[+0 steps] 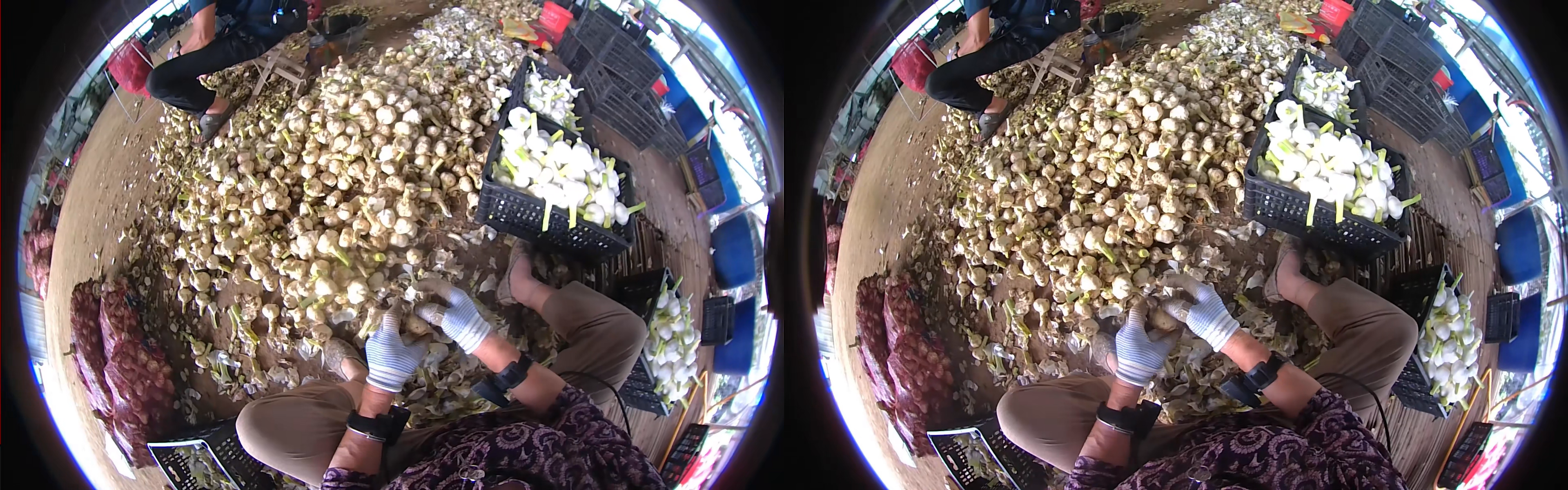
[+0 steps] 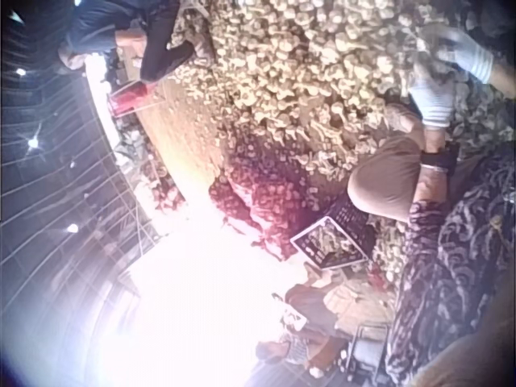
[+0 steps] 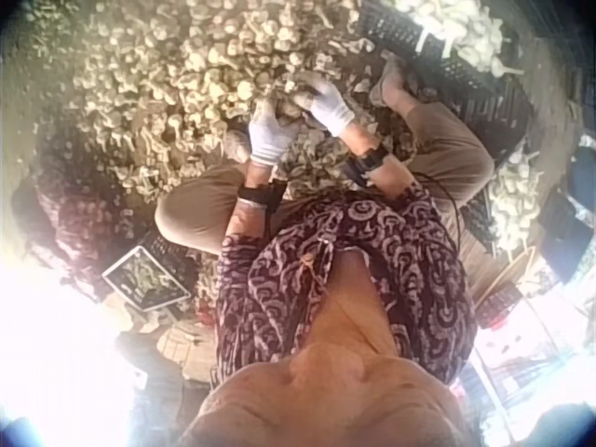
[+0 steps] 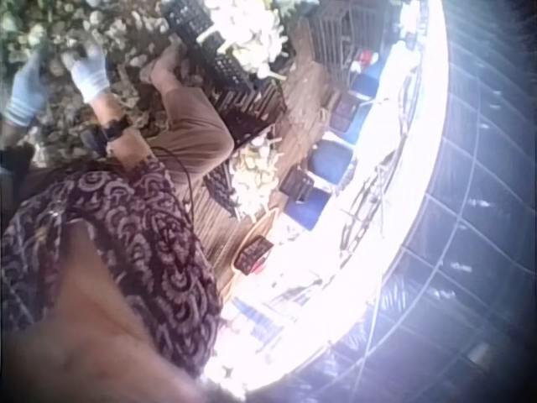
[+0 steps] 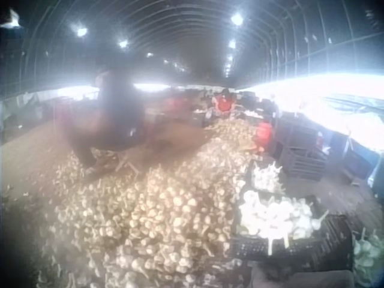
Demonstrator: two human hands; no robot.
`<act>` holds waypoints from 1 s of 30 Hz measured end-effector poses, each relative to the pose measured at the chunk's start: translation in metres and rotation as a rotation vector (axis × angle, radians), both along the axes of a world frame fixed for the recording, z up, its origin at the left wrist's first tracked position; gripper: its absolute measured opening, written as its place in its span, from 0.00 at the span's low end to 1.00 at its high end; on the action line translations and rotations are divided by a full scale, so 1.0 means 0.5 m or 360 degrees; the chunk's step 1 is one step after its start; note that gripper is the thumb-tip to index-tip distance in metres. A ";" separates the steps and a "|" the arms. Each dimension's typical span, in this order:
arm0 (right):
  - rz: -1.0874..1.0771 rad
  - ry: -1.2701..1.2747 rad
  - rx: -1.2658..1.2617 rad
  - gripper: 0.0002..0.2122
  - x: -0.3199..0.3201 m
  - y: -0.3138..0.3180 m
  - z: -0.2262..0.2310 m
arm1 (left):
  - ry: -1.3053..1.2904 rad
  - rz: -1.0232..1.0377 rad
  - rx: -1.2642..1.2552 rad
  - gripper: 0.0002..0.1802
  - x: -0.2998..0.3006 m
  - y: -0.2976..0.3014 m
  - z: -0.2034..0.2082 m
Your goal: The person peels garlic bulbs by hand, removes the stalks, and places the cleaned garlic into a black plastic crate. They reach into a large pile to retrieve more garlic bulbs one at a time, repeating the peeling and sorting process.
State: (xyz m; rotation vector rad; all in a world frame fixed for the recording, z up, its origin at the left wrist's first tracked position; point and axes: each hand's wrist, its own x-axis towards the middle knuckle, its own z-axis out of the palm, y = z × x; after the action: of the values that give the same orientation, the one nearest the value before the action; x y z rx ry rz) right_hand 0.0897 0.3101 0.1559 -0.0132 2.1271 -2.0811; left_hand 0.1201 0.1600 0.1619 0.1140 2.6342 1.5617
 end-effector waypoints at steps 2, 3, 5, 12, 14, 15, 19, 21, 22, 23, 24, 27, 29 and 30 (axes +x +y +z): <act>-0.0025 -0.0224 -0.0226 0.18 0.006 0.003 0.004 | 0.0082 -0.0050 -0.0139 0.34 0.001 -0.002 0.013; -0.0048 -0.0450 -0.0453 0.19 0.009 0.004 0.007 | 0.0162 -0.0097 -0.0278 0.34 0.001 -0.002 0.015; -0.0046 -0.0456 -0.0449 0.19 0.010 0.002 0.018 | 0.0130 -0.0056 -0.0178 0.34 0.005 -0.004 0.006; 0.0078 -0.0188 -0.0532 0.21 0.007 0.013 0.039 | -0.0583 0.0170 0.1482 0.31 -0.005 -0.009 0.001; 0.0137 0.0095 -0.0254 0.21 0.010 0.013 0.060 | -0.0894 0.0132 0.1815 0.32 -0.007 -0.020 0.013; 0.0193 0.0379 0.0031 0.20 0.010 0.014 0.071 | -0.0895 0.0136 0.1810 0.32 -0.008 -0.022 0.018; 0.0364 0.0080 -0.0350 0.20 0.007 0.044 0.060 | -0.1039 -0.0060 0.2026 0.34 -0.012 -0.022 0.032; 0.0291 -0.0101 -0.0788 0.21 0.013 0.045 0.034 | -0.1053 -0.0037 0.2046 0.32 -0.013 -0.029 0.015; 0.0179 -0.0040 -0.0606 0.21 0.011 0.040 0.034 | -0.0982 0.0088 0.1919 0.30 -0.013 -0.025 0.022; 0.0068 0.0020 -0.0423 0.20 0.009 0.038 0.033 | -0.0982 0.0086 0.1920 0.30 -0.012 -0.014 0.030; 0.0035 -0.0262 -0.0751 0.19 0.012 0.040 0.016 | -0.0816 0.0159 0.1770 0.30 -0.012 0.001 0.042; 0.0083 -0.0600 -0.0725 0.20 0.025 0.050 -0.016 | -0.0626 0.0147 0.1413 0.29 -0.005 0.004 0.040; 0.0016 -0.0603 -0.0723 0.20 0.028 0.043 -0.008 | -0.0394 0.0024 0.0881 0.30 0.000 0.003 0.042; 0.0026 -0.0655 -0.0871 0.18 0.030 0.044 -0.002 | -0.0421 0.0048 0.0849 0.29 0.003 0.001 0.035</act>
State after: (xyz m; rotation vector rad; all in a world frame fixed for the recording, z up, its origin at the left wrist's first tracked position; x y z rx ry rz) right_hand 0.1048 0.3322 0.1548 0.2993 1.2877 -2.3375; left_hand 0.1218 0.1605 0.1792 -0.0971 1.9822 2.0838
